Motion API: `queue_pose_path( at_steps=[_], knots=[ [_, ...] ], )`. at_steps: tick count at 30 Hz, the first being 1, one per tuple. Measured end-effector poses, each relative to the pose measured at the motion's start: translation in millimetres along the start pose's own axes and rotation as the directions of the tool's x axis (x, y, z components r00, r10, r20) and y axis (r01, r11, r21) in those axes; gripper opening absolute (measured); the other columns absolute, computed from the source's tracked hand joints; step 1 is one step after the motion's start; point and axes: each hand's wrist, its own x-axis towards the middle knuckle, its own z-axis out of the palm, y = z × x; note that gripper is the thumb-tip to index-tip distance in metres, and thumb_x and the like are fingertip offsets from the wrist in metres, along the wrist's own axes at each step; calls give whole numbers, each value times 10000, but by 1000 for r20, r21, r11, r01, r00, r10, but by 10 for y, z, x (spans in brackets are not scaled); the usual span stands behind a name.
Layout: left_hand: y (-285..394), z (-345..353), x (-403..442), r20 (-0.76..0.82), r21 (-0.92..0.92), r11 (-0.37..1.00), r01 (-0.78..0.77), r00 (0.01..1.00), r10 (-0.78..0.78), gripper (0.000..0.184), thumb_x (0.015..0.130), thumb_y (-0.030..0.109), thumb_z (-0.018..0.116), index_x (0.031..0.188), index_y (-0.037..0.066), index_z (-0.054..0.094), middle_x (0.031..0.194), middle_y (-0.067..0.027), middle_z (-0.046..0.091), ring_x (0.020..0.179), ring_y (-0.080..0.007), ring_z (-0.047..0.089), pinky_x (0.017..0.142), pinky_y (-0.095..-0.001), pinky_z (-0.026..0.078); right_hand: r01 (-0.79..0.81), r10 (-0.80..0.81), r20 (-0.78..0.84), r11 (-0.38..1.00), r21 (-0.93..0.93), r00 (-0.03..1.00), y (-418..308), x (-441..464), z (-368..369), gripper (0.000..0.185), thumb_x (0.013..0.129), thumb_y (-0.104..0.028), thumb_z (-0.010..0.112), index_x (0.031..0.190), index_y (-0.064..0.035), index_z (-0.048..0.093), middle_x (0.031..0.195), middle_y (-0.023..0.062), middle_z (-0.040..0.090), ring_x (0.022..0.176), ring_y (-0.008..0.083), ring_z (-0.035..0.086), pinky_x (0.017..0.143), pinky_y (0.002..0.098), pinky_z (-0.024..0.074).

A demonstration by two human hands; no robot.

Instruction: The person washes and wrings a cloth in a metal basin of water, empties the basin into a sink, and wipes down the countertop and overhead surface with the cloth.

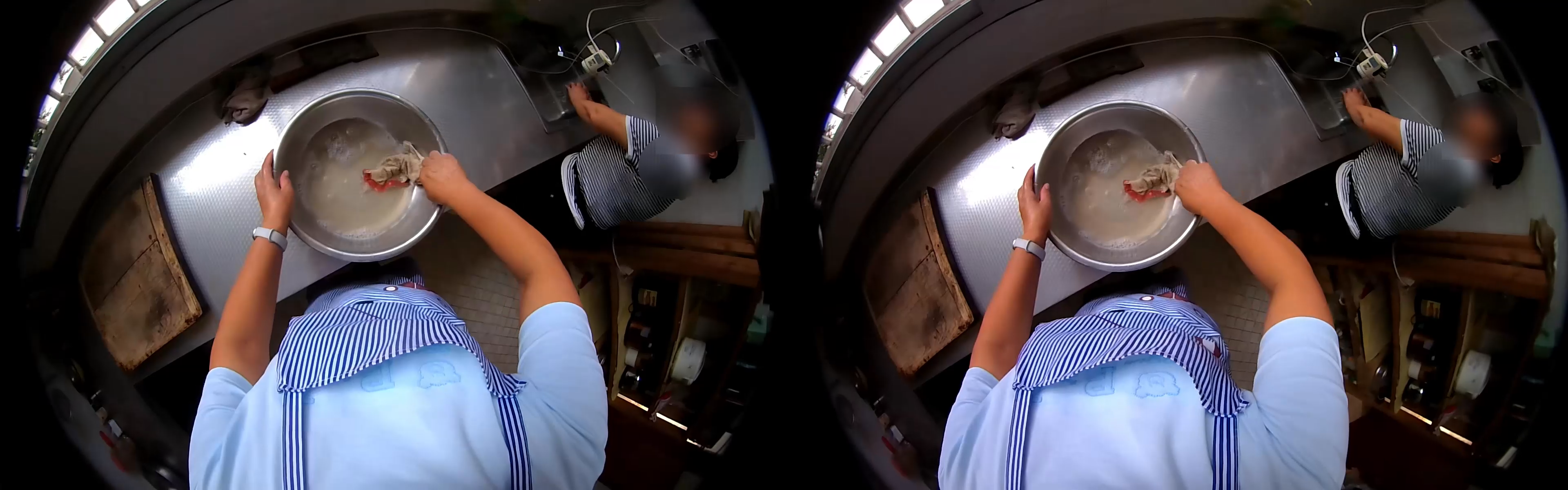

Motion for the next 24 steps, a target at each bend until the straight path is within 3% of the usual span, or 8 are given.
queue_pose_path(
  at_steps=[7,11,14,17,18,20,21,24],
  knots=[
    [-17,15,-8,-17,-58,998,27,999,-28,517,801,61,561,1306,73,449,1164,-199,537,1087,-351,478,962,-415,382,-85,-17,228,898,432,974,-889,-263,-12,338,744,-267,480,805,-6,686,899,201,659,902,333,633,792,416,486],
    [-10,17,-6,-11,-118,991,60,998,-62,504,802,70,561,1297,71,464,1168,-195,540,1088,-341,480,972,-407,375,-85,-175,236,606,791,956,-1285,-79,55,356,747,-297,477,876,-23,665,940,220,633,886,356,606,758,403,471],
    [-43,27,-20,-4,-213,973,84,996,-87,494,816,95,564,1301,72,470,1172,-183,541,1090,-323,483,977,-391,369,54,-324,42,280,958,945,-1488,228,281,307,737,-251,509,895,-25,645,889,192,631,816,313,596,726,367,458],
    [-50,-6,-21,50,-352,918,184,983,-178,488,842,143,569,1315,82,468,1179,-163,539,1093,-301,485,980,-376,362,-79,-139,74,-33,996,988,-1692,286,-93,242,696,-150,612,911,-45,652,798,73,633,780,165,575,720,292,441],
    [-47,-13,-17,82,-396,889,230,973,-216,487,851,163,570,1320,86,466,1181,-155,539,1094,-293,486,981,-372,360,-61,-157,64,23,998,986,-1701,406,-89,242,707,-117,617,931,-32,647,815,60,631,781,146,570,710,275,440],
    [-175,51,32,163,-540,796,275,961,-222,450,942,273,403,1328,46,448,1258,-147,503,1170,-258,455,1017,-348,329,-21,-187,47,136,990,981,-1674,680,-56,248,728,-52,627,971,-5,636,850,34,629,782,106,560,691,243,439],
    [-179,43,34,169,-576,774,263,965,-202,473,962,309,331,1334,37,437,1277,-142,493,1187,-243,446,1029,-338,317,-68,-183,35,-178,982,983,-1678,706,-259,181,749,-89,683,909,-9,656,782,19,639,704,87,567,643,233,447],
    [-147,25,2,228,-756,579,306,952,-206,557,997,379,188,1342,5,413,1320,-143,467,1223,-225,428,1050,-325,297,-40,-59,26,-232,972,998,-1722,986,-525,129,779,-129,687,834,-15,663,745,25,644,648,94,573,588,233,454]
  ],
)
